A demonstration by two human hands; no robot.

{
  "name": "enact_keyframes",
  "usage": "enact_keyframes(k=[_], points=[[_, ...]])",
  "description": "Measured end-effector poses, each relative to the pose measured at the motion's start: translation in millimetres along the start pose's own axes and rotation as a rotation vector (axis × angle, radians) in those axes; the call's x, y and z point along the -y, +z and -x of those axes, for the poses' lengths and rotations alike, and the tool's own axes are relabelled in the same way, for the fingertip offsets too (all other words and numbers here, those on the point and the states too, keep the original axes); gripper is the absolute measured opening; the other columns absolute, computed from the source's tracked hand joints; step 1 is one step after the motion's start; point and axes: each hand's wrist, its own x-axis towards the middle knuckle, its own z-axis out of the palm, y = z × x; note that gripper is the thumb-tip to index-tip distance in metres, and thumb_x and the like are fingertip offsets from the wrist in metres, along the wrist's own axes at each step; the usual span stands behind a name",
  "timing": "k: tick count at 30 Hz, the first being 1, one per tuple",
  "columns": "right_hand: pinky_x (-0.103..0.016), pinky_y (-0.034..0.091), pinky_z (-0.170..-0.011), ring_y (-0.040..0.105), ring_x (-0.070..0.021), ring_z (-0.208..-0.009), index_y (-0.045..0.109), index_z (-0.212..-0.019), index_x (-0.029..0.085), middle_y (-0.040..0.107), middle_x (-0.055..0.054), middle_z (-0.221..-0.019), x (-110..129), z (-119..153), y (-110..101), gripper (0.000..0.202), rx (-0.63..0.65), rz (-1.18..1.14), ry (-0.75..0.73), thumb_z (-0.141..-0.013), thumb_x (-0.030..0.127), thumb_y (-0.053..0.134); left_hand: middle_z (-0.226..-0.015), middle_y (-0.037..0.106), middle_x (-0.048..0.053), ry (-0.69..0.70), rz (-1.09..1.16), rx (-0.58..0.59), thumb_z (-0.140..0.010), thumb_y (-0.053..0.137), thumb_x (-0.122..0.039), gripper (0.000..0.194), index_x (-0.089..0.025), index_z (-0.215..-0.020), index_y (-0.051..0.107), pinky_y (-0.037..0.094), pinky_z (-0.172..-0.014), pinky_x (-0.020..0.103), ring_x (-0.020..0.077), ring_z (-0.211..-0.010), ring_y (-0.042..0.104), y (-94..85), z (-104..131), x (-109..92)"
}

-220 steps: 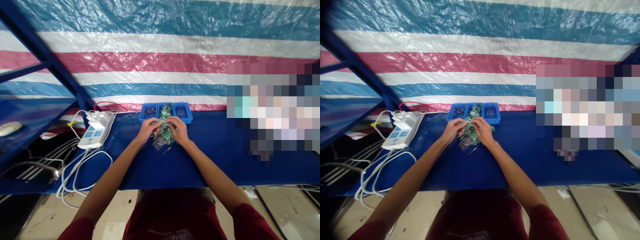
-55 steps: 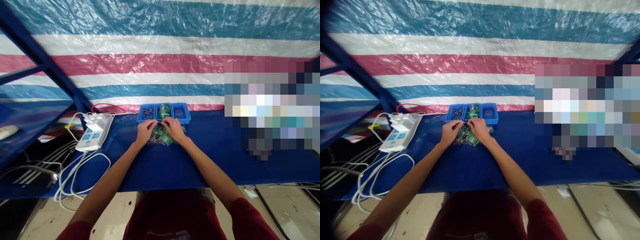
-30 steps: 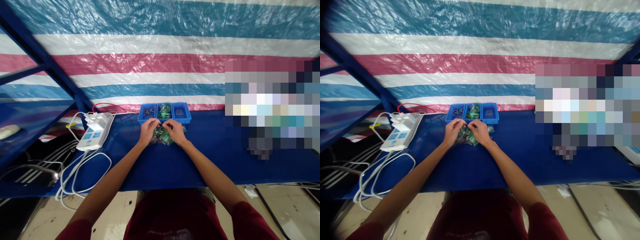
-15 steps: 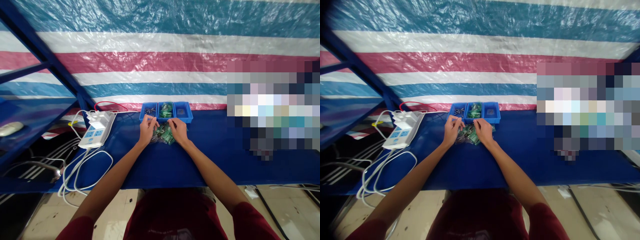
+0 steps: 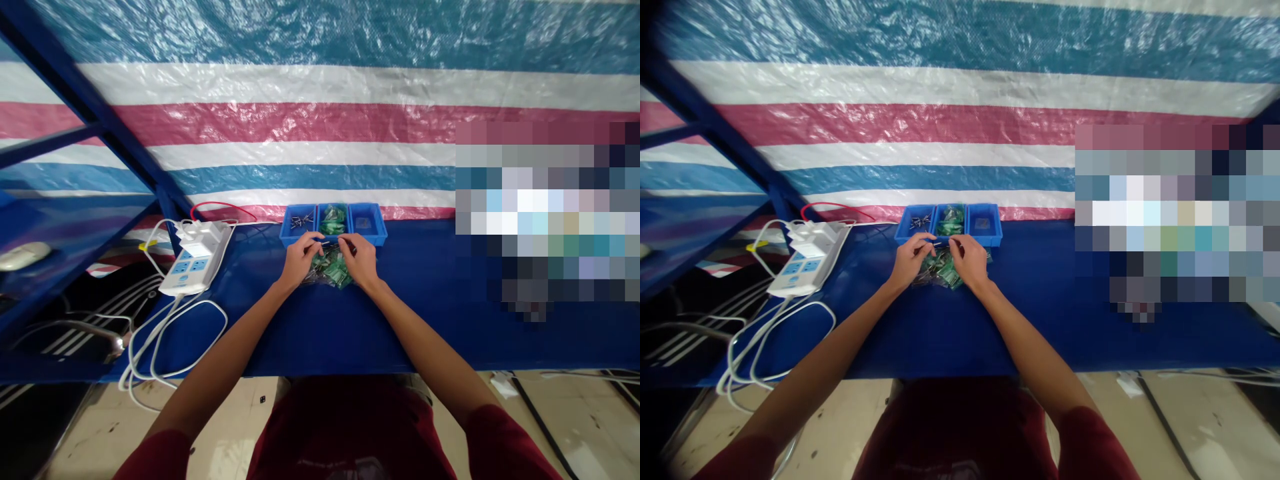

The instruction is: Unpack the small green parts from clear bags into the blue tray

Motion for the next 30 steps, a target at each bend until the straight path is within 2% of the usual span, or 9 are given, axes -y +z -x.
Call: enact_keyframes(k=[5,10,16,25,30], points=[[-0.028,0.046,-0.069,0.058,-0.0166,-0.071,0.069,-0.095,0.019,0.066,-0.007,-0.087,0.3,1.1,1.3,0.032,0.094,-0.049,-0.084,-0.096,0.042,0.046,-0.053,0.055,-0.008,-0.029,0.026,0.086,-0.094,0.049,-0.041,0.025,-0.020,-0.105,0.053,0.037,-0.052,0.020,0.0083,-0.043,0.043,-1.3,1.0,-1.9],[-0.028,0.044,-0.069,0.057,-0.0165,-0.070,0.067,-0.087,0.021,0.065,-0.005,-0.084,-3.3,2.0,3.5,0.028,0.156,-0.027,-0.107,-0.096,0.038,0.047,-0.049,0.051,-0.009,-0.056,0.057,0.116,-0.094,0.049,-0.042,0.027,-0.020,-0.109,0.053,0.035,-0.050,0.020,0.0085,-0.042,0.043,-1.9,1.8,-4.5],[-0.029,0.044,-0.070,0.058,-0.0173,-0.072,0.065,-0.086,0.020,0.065,-0.005,-0.084,-4.3,1.2,4.3,0.025,0.123,-0.016,-0.061,-0.096,0.036,0.048,-0.054,0.056,-0.005,-0.005,0.021,-0.021,-0.093,0.051,-0.042,0.027,-0.018,-0.093,0.062,0.035,-0.050,0.021,0.0084,-0.045,0.044,-0.5,0.3,0.1],[-0.028,0.042,-0.067,0.057,-0.0170,-0.074,0.065,-0.085,0.021,0.064,-0.005,-0.085,-3.5,1.2,3.7,0.024,0.205,-0.020,-0.135,-0.096,0.035,0.049,-0.057,0.060,-0.003,-0.065,0.179,-0.031,-0.090,0.056,-0.043,0.028,-0.019,-0.102,0.063,0.033,-0.046,0.020,0.0082,-0.044,0.043,3.2,1.4,2.4],[-0.029,0.043,-0.072,0.058,-0.0185,-0.079,0.063,-0.082,0.021,0.064,-0.006,-0.084,-4.6,0.8,3.8,0.025,0.134,0.016,-0.086,-0.097,0.034,0.046,-0.070,0.066,0.002,0.047,-0.030,-0.033,-0.089,0.057,-0.046,0.030,-0.018,-0.085,0.067,0.044,-0.058,0.024,0.0120,-0.058,0.055,-0.8,0.5,-2.5]])
